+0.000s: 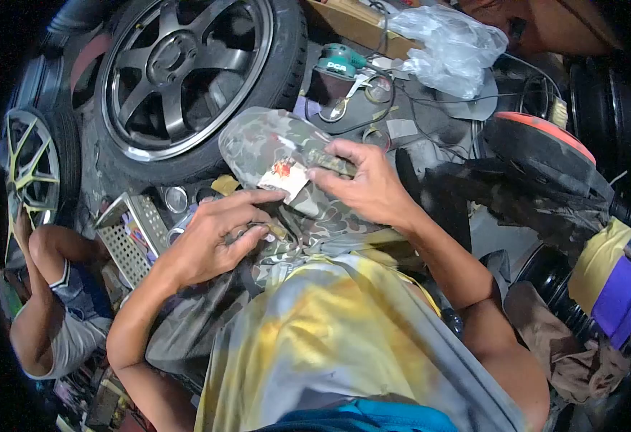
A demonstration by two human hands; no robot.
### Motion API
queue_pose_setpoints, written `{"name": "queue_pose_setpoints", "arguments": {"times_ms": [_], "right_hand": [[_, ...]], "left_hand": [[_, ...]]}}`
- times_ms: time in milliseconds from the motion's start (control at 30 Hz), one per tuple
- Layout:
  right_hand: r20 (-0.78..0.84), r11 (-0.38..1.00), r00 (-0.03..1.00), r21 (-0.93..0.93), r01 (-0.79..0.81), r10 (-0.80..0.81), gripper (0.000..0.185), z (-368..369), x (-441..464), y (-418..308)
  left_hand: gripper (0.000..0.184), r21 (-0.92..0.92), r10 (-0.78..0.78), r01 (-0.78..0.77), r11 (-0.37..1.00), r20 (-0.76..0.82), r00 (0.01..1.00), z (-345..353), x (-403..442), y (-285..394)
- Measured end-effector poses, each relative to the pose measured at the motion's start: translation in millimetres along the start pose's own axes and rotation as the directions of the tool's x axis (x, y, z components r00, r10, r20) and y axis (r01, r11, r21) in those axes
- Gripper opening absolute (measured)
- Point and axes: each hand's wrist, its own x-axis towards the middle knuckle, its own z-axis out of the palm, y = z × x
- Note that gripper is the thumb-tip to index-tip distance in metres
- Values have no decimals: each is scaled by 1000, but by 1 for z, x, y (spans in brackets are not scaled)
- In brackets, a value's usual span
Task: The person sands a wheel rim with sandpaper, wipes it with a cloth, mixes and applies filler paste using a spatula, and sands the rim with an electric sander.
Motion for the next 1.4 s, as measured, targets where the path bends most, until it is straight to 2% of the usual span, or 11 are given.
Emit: {"name": "queue_pose_setpoints", "arguments": {"times_ms": [233,367,500,600,767,867,900,1000,1133,1300,1400], "right_hand": [[-61,975,996,218,-47,61,30,-41,6,-5],[-322,962,929,253,-99,181,58,-93,39,85],[-353,951,886,182,-250,300,32,-107,61,216],[-483,843,874,-490,-223,-49,44,-114,71,310],[-435,937,900,-299,-180,34,53,-95,75,183],[-490,900,830,-435,32,-267,66,-98,122,151],[-372,974,926,-226,-29,-59,57,-91,127,94],[-218,938,917,-172,300,-334,29,-42,164,-21],[175,891,896,-140,433,-408,28,45,168,-120],[615,928,743,-47,371,-266,12,144,160,-105],[663,958,717,-3,288,-214,15,187,160,-90]], "left_hand": [[14,-68,-24,27,997,46,999,-18,1,22],[14,23,49,-45,999,-190,981,-45,-9,29],[19,-5,-97,108,994,-482,871,-86,-43,37],[21,-54,-71,47,997,-728,682,-104,-83,25],[22,-174,-178,52,983,-864,471,-125,-145,11],[23,-213,-250,138,967,-892,377,-118,-172,-14],[23,-236,-278,158,959,-900,337,-114,-181,-24],[17,-196,-274,200,960,-808,522,-97,-184,-62],[17,-446,-277,7,895,-543,793,-66,-154,-92],[21,-535,-150,-181,825,-516,843,-34,-106,-135],[19,-648,-289,-128,750,-496,819,-30,-104,-132]]}}
